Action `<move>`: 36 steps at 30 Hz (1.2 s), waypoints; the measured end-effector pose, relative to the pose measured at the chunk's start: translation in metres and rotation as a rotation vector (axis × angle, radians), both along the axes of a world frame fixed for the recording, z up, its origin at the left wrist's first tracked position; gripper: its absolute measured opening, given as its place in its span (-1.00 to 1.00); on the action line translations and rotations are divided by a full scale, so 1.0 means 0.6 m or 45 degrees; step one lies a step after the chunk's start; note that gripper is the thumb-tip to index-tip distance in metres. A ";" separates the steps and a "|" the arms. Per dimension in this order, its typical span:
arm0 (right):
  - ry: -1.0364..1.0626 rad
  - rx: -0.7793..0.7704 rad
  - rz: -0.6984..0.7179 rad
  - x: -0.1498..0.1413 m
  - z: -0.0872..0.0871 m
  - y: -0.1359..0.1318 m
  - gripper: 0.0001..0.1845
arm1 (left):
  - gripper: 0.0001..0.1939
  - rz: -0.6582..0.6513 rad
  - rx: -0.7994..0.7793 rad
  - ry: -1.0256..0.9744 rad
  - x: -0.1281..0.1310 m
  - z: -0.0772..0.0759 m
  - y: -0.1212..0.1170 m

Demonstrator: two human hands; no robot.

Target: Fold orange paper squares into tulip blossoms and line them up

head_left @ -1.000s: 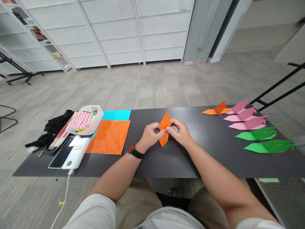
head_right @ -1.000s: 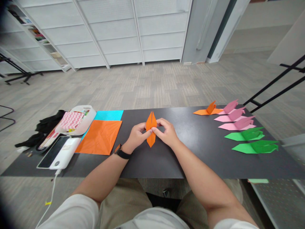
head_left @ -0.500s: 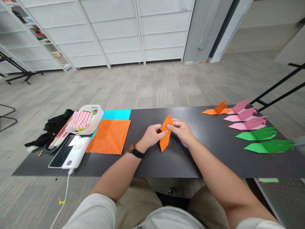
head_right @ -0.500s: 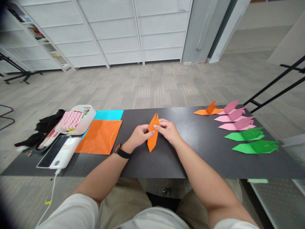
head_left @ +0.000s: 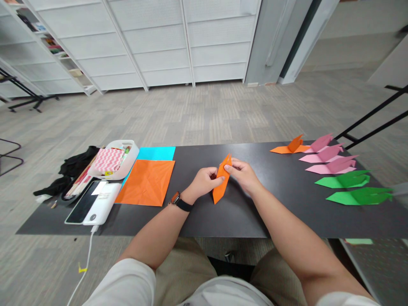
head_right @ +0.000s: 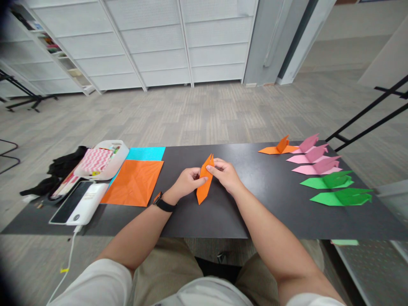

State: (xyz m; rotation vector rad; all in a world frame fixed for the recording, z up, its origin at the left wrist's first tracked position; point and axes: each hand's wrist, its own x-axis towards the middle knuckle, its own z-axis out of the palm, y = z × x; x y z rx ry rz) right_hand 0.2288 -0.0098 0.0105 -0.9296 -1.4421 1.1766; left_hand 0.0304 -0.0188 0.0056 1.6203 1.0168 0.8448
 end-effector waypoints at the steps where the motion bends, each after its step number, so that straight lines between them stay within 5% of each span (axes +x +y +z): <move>1: 0.002 0.006 -0.010 0.002 0.001 0.001 -0.63 | -0.65 -0.017 -0.011 0.001 0.000 0.000 -0.001; 31: 0.151 -0.094 -0.249 0.020 -0.011 0.014 -0.60 | -0.63 -0.137 -0.148 0.008 0.003 0.007 -0.004; 36: 0.131 -0.291 -0.078 0.016 -0.009 0.011 -0.47 | -0.60 -0.092 -0.108 0.056 -0.001 0.004 0.000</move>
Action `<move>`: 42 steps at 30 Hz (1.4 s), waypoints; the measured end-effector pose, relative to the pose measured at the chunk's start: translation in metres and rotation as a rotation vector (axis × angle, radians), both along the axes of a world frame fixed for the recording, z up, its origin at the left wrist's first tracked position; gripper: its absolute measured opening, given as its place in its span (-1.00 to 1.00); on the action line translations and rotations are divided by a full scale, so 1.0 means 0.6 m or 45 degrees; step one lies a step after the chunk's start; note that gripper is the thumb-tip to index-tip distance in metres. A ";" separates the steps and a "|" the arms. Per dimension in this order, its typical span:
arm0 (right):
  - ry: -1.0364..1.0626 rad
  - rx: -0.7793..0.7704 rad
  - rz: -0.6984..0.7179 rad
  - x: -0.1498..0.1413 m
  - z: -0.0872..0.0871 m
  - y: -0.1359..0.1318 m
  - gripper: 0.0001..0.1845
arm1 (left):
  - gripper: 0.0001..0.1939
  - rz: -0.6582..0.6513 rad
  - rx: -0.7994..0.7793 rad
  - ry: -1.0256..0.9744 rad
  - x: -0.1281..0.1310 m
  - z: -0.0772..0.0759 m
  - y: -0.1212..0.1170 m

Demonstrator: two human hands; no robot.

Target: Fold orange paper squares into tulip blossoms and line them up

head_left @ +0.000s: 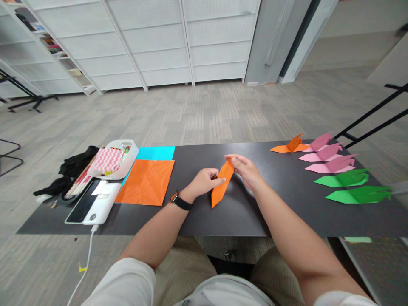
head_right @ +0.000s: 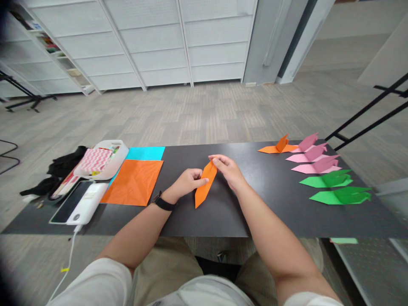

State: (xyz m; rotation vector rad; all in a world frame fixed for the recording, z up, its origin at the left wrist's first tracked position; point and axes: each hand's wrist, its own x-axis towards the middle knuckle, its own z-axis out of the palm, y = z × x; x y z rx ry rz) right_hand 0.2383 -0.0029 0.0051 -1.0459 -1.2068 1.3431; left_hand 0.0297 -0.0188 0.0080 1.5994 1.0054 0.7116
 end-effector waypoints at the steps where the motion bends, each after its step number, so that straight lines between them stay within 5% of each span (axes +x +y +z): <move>1: -0.030 -0.017 0.046 -0.001 -0.001 0.000 -0.47 | -0.60 0.010 0.007 0.012 -0.001 0.000 0.001; 9: -0.209 0.031 -0.006 0.006 -0.019 0.010 -0.56 | -0.57 0.077 -0.080 -0.144 0.002 -0.012 0.008; 14: -0.211 -0.032 -0.047 0.006 -0.034 0.017 -0.51 | -0.47 0.196 0.064 -0.134 0.001 -0.017 0.012; 19: -0.683 0.352 -0.324 0.012 -0.032 0.015 -0.67 | -0.74 0.369 0.238 0.039 -0.006 -0.017 0.017; 25: -1.063 0.701 -0.145 0.009 -0.034 0.005 -0.91 | -0.93 0.310 0.347 0.337 0.005 -0.032 0.013; 42: -1.340 0.638 -0.041 0.011 -0.056 0.008 -0.88 | -0.84 0.164 0.685 0.833 0.001 -0.022 0.013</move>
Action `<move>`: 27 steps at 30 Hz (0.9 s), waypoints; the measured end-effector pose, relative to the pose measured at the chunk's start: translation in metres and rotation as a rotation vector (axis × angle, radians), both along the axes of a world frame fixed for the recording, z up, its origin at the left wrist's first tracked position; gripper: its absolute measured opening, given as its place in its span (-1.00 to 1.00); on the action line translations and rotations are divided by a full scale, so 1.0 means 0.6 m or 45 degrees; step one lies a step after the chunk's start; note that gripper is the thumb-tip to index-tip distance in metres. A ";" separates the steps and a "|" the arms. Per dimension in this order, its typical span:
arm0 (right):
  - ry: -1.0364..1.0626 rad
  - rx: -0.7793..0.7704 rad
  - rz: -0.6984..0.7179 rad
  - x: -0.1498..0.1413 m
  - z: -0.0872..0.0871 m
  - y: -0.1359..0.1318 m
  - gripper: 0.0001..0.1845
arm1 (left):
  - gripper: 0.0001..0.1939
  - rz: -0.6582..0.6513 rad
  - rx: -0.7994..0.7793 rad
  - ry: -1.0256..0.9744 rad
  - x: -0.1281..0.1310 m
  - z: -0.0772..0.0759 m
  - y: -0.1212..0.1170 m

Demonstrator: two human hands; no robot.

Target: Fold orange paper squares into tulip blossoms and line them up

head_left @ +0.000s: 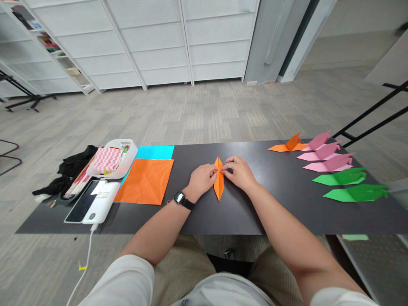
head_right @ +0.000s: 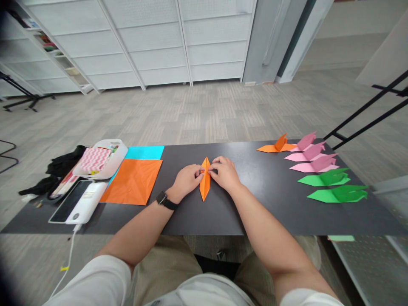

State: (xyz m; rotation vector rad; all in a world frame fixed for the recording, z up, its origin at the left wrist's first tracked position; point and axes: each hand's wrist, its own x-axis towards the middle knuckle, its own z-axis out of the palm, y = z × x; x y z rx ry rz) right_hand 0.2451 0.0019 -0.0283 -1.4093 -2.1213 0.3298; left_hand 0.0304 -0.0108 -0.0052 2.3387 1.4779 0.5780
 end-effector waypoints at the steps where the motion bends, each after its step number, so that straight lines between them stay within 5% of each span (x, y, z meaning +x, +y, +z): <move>1: -0.013 -0.006 -0.004 0.001 0.001 0.000 -0.88 | -0.84 -0.031 0.049 0.004 -0.002 -0.003 0.002; 7: -0.058 -0.019 -0.005 0.001 0.000 -0.001 -0.88 | -0.79 -0.235 0.108 0.014 -0.005 -0.009 0.009; 17: -0.070 0.044 0.024 0.008 -0.009 -0.001 -0.90 | -0.83 -0.264 0.014 -0.048 -0.029 -0.007 0.011; 27: -0.122 0.037 0.284 0.009 0.007 -0.008 -0.85 | -0.72 -0.400 0.013 0.039 -0.062 0.011 0.005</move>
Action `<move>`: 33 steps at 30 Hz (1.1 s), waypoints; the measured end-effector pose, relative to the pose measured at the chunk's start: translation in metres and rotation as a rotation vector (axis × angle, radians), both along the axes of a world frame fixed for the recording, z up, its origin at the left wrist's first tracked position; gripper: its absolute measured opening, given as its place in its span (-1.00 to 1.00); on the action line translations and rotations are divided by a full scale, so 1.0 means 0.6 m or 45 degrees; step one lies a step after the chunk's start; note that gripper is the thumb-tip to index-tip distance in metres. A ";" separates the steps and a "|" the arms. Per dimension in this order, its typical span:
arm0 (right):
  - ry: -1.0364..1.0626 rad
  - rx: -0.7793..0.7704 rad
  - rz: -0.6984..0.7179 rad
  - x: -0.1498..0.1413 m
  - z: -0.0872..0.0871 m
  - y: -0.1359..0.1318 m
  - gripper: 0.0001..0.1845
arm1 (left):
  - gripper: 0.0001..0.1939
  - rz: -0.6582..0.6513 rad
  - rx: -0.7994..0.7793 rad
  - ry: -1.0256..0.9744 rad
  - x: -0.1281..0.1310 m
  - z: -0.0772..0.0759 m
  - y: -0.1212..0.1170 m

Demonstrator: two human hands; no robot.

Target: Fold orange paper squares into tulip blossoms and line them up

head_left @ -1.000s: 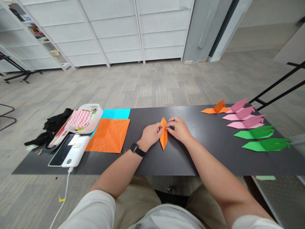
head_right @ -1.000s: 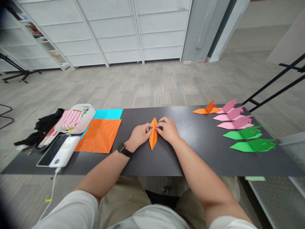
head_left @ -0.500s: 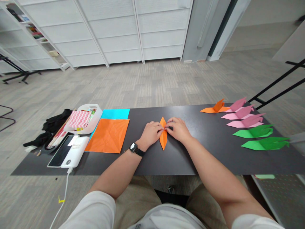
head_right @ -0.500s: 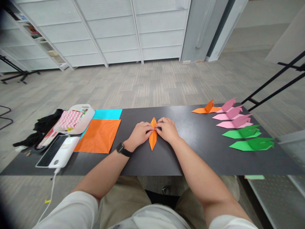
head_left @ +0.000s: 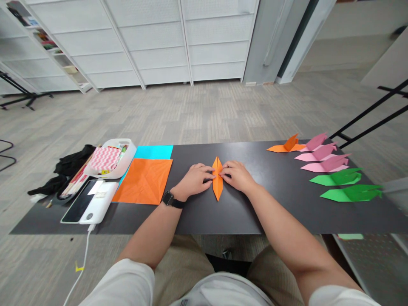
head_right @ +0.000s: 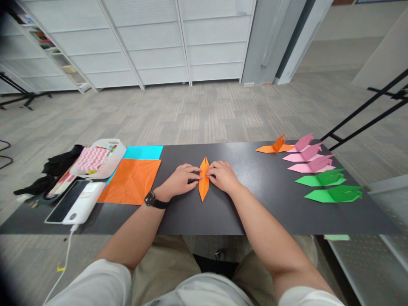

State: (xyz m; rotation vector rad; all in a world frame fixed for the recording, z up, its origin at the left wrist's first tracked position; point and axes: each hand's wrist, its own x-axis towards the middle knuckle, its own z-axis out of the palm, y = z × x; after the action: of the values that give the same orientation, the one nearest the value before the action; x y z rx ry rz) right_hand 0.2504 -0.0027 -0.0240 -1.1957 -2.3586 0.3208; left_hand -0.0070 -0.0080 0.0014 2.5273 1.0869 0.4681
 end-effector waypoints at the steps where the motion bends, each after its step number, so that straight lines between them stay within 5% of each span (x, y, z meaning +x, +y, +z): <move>1: -0.007 -0.013 0.029 0.001 0.002 -0.001 -0.83 | -0.72 -0.016 0.017 0.000 0.000 0.002 -0.001; 12: 0.064 -0.087 0.146 0.010 0.012 -0.005 -0.48 | -0.67 -0.117 -0.073 -0.131 -0.001 0.000 0.009; 18: 0.107 -0.099 0.176 0.014 0.013 -0.003 -0.56 | -0.80 -0.116 -0.053 -0.140 -0.001 -0.011 0.017; 26: 0.183 -0.099 0.193 0.013 0.009 0.003 -0.74 | -0.64 -0.066 -0.050 -0.187 -0.001 -0.008 0.016; 33: 0.162 -0.117 0.201 0.014 0.007 0.008 -0.73 | -0.77 -0.005 -0.040 -0.187 0.006 -0.012 0.016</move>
State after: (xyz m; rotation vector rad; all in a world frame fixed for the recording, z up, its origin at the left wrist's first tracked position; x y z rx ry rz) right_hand 0.2588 0.0018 -0.0199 -0.9989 -2.3528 0.5474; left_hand -0.0036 0.0013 -0.0057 2.4248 1.0267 0.6206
